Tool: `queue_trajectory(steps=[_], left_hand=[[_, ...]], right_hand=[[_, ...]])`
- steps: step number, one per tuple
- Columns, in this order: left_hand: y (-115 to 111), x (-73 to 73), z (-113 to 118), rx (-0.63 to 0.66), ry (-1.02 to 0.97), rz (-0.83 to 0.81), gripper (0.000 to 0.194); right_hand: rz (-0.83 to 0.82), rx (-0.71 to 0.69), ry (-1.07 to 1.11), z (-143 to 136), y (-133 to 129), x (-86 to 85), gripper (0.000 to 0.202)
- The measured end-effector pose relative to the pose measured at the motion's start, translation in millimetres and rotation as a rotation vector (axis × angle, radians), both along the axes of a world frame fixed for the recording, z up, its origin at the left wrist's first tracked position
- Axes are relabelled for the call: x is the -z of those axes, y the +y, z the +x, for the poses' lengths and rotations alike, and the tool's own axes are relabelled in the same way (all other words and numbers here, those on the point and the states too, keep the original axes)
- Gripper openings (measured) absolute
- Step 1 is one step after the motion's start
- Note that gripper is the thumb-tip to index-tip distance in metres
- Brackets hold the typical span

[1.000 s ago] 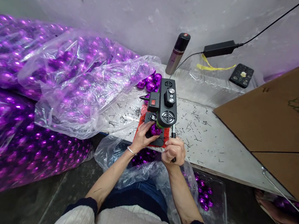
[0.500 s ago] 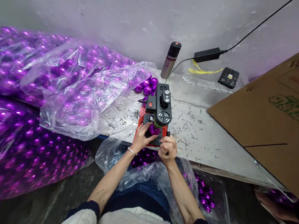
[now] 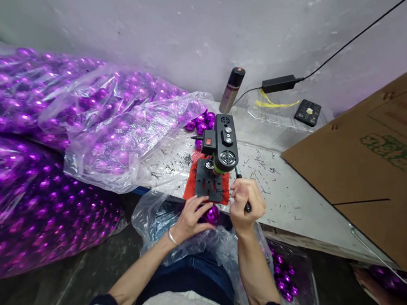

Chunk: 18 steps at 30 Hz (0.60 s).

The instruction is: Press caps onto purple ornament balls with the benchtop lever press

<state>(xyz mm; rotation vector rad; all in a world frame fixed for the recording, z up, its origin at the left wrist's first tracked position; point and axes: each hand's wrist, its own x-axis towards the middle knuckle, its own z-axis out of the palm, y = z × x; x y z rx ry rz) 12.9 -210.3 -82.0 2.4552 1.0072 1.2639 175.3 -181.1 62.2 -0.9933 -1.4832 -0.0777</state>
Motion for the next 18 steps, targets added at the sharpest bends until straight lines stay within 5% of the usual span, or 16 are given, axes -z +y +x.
queue_trajectory(steps=[2, 4, 8, 11, 14, 18], left_hand=[[5, 0.9, -4, -0.024, 0.009, 0.017, 0.074], [36, -5.9, -6, -0.150, -0.058, -0.023, 0.054], [142, -41.1, 1, -0.503, -0.232, -0.375, 0.040], [205, -69.2, 11, -0.564, -0.216, -0.667, 0.043], [230, -83.7, 20, -0.571, -0.213, -0.844, 0.027], [234, -84.7, 22, -0.523, -0.262, -0.918, 0.015]], right_hand=[[0.017, -0.010, -0.027, 2, -1, 7.2, 0.029], [0.033, -0.013, -0.032, 3, -2, 11.4, 0.029], [0.038, -0.010, -0.029, 3, -1, 12.7, 0.029], [0.032, -0.005, -0.032, 3, -1, 12.3, 0.029], [0.043, -0.004, -0.040, 3, -2, 12.2, 0.029], [0.030, 0.005, -0.048, 3, -3, 13.4, 0.029]])
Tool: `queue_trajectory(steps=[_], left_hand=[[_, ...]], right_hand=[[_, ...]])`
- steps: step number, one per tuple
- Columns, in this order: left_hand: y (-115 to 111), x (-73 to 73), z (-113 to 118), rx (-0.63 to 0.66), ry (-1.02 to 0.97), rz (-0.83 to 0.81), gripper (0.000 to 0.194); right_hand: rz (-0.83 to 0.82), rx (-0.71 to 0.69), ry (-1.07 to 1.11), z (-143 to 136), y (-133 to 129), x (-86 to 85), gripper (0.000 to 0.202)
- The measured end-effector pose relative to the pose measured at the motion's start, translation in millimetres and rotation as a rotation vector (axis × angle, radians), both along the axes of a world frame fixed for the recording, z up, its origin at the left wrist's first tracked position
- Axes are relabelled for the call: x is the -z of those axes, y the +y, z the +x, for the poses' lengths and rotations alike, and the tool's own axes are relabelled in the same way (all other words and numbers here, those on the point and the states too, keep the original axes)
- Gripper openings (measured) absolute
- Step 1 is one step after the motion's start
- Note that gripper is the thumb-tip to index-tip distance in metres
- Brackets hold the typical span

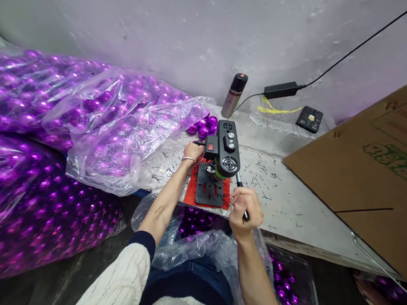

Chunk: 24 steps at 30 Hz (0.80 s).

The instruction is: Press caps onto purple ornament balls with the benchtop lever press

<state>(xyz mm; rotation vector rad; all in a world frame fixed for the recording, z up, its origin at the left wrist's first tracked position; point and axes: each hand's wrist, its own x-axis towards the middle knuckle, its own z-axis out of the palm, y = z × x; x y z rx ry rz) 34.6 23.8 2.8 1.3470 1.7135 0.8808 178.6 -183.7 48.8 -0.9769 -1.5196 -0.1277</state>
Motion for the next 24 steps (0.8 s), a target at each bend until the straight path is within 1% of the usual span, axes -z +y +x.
queue_trajectory(steps=[4, 7, 9, 12, 13, 14, 17, 19, 21, 24], left_hand=[[-3, 2.8, -6, 0.040, -0.155, -0.029, 0.015], [-16, 4.0, -21, 0.040, -0.282, -0.053, 0.026], [-34, 6.3, -34, 0.048, -0.457, -0.077, 0.032], [-70, 14.7, -50, 0.075, -0.797, -0.098, 0.042], [-83, 18.8, -53, 0.090, -0.863, -0.099, 0.047], [-96, 23.4, -54, 0.108, -0.881, -0.095, 0.050], [-128, 37.6, -44, 0.132, -0.786, -0.031, 0.055], [-142, 45.5, -33, 0.133, -0.665, 0.063, 0.059], [-149, 50.4, -22, 0.156, -0.533, 0.154, 0.061], [-150, 52.0, -13, 0.220, -0.331, 0.239, 0.062]], right_hand=[[0.009, 0.005, -0.004, 0, 0, 3.6, 0.028], [0.012, 0.004, 0.006, 0, 1, 6.1, 0.028], [0.015, 0.002, 0.015, 0, 2, 5.6, 0.029], [0.020, 0.003, 0.047, -2, 4, -1.4, 0.030], [0.019, 0.006, 0.066, -3, 5, -5.3, 0.031], [0.016, 0.012, 0.086, -5, 6, -9.9, 0.032], [-0.012, 0.034, 0.138, -10, 8, -23.7, 0.034], [-0.021, 0.038, 0.155, -12, 9, -30.5, 0.035], [-0.019, 0.031, 0.159, -12, 10, -34.2, 0.034], [-0.022, 0.010, 0.138, -11, 9, -35.1, 0.033]])
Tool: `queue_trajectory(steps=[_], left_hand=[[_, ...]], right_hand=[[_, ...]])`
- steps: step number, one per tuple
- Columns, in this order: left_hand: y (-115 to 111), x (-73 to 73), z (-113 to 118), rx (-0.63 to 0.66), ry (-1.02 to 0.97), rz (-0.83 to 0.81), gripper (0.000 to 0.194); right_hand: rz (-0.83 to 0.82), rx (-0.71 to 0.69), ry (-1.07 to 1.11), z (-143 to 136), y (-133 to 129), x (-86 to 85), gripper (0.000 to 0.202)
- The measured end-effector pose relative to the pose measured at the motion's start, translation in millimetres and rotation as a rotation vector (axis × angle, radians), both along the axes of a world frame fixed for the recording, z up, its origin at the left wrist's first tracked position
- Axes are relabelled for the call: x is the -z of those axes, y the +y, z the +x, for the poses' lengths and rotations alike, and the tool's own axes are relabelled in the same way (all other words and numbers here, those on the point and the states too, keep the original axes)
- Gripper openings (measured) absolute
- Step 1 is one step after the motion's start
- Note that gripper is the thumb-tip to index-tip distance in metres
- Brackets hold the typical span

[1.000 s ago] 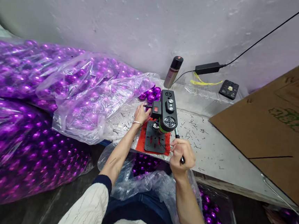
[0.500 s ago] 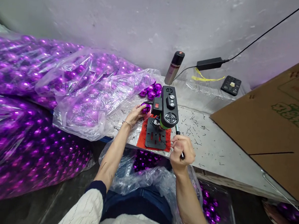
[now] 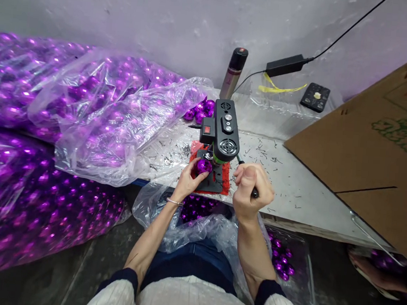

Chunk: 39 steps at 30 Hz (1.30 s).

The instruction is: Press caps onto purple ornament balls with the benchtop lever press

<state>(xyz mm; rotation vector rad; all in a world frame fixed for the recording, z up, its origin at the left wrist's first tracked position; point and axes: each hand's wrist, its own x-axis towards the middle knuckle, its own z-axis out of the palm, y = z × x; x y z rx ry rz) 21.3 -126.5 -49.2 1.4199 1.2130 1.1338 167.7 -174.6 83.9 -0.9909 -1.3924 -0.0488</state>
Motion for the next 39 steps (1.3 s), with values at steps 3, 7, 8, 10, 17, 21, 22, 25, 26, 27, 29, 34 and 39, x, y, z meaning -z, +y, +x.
queue_trajectory(steps=[3, 7, 8, 10, 17, 21, 22, 25, 26, 27, 29, 34, 39], left_hand=[[2, -1.8, 0, 0.029, 0.107, 0.049, 0.063], [-2, -3.2, -12, 0.066, 0.018, -0.014, 0.063], [-4, -3.4, -16, 0.067, -0.016, -0.038, 0.063], [-9, -4.0, -24, 0.074, -0.074, -0.080, 0.063], [-13, -2.3, -29, 0.070, -0.107, -0.113, 0.067], [-7, -2.1, -18, 0.032, 0.054, -0.015, 0.063], [-6, -2.8, -16, 0.037, 0.108, 0.018, 0.062], [-2, -4.7, -9, 0.059, 0.255, 0.117, 0.062], [-1, -5.0, -8, 0.064, 0.294, 0.150, 0.062], [0, -5.0, -6, 0.068, 0.327, 0.182, 0.062], [2, -5.0, -4, 0.071, 0.373, 0.241, 0.061], [3, -5.5, -1, 0.062, 0.432, 0.313, 0.062], [3, 1.3, 6, 0.046, 0.441, 0.301, 0.064]], right_hand=[[-0.004, -0.008, -0.025, 2, -2, 1.6, 0.032], [-0.004, 0.010, -0.046, 2, -2, 3.9, 0.032], [-0.003, 0.013, -0.053, 2, -2, 4.4, 0.032], [0.001, 0.014, -0.059, 3, -2, 5.2, 0.032], [0.014, 0.005, -0.051, 4, -2, 7.3, 0.031], [-0.004, 0.012, -0.064, 4, -3, 8.0, 0.031], [-0.006, 0.015, -0.069, 4, -3, 8.1, 0.031], [-0.002, 0.018, -0.071, 4, -3, 8.3, 0.030], [0.002, 0.015, -0.070, 4, -3, 8.4, 0.030], [0.005, 0.012, -0.073, 4, -3, 8.6, 0.030], [0.010, 0.010, -0.085, 5, -3, 9.2, 0.030], [0.016, 0.017, -0.112, 7, -3, 11.9, 0.028], [0.024, 0.010, -0.131, 8, -5, 15.0, 0.026]])
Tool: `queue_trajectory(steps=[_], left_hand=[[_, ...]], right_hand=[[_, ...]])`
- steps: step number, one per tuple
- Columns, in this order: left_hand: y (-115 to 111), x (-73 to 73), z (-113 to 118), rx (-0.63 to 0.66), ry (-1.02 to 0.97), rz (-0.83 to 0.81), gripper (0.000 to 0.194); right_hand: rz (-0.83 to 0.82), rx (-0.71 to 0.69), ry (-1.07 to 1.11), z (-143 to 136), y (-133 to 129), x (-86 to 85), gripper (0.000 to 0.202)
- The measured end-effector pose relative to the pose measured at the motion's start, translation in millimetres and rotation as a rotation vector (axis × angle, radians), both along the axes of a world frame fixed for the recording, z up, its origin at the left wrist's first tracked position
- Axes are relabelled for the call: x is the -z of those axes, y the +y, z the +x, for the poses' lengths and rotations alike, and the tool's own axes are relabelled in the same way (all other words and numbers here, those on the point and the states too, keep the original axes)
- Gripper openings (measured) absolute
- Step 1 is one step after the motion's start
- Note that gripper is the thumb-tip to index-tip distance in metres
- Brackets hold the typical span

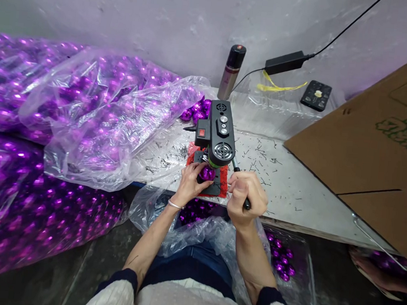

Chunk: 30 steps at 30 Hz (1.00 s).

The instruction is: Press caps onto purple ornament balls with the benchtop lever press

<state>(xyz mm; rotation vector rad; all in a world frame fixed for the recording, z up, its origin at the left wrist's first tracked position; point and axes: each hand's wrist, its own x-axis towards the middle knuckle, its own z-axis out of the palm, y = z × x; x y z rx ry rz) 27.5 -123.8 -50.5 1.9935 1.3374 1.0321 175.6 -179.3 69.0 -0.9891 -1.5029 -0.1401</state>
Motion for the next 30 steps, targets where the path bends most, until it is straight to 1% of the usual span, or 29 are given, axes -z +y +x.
queue_trajectory(steps=[4, 8, 14, 20, 26, 30], left_hand=[[3, 10.7, 4, 0.030, -0.097, 0.002, 0.065], [2, 15.2, 4, 0.062, -0.129, 0.025, 0.066], [-1, 14.5, 4, 0.035, -0.110, 0.005, 0.063], [-1, 15.4, 4, 0.028, -0.123, 0.003, 0.064], [-2, 12.1, 4, 0.035, -0.108, -0.008, 0.064], [-3, 10.4, 3, 0.033, -0.103, -0.025, 0.064]], right_hand=[[0.005, 0.000, -0.006, 1, -1, 4.2, 0.024], [0.012, 0.004, -0.004, 1, -2, 12.2, 0.025], [0.005, 0.019, -0.002, -1, -5, 33.4, 0.027], [0.094, 0.003, 0.006, -1, -1, 59.0, 0.032], [0.119, 0.024, 0.048, -3, 0, 72.9, 0.033], [0.124, -0.021, 0.071, -3, 3, 86.1, 0.033]])
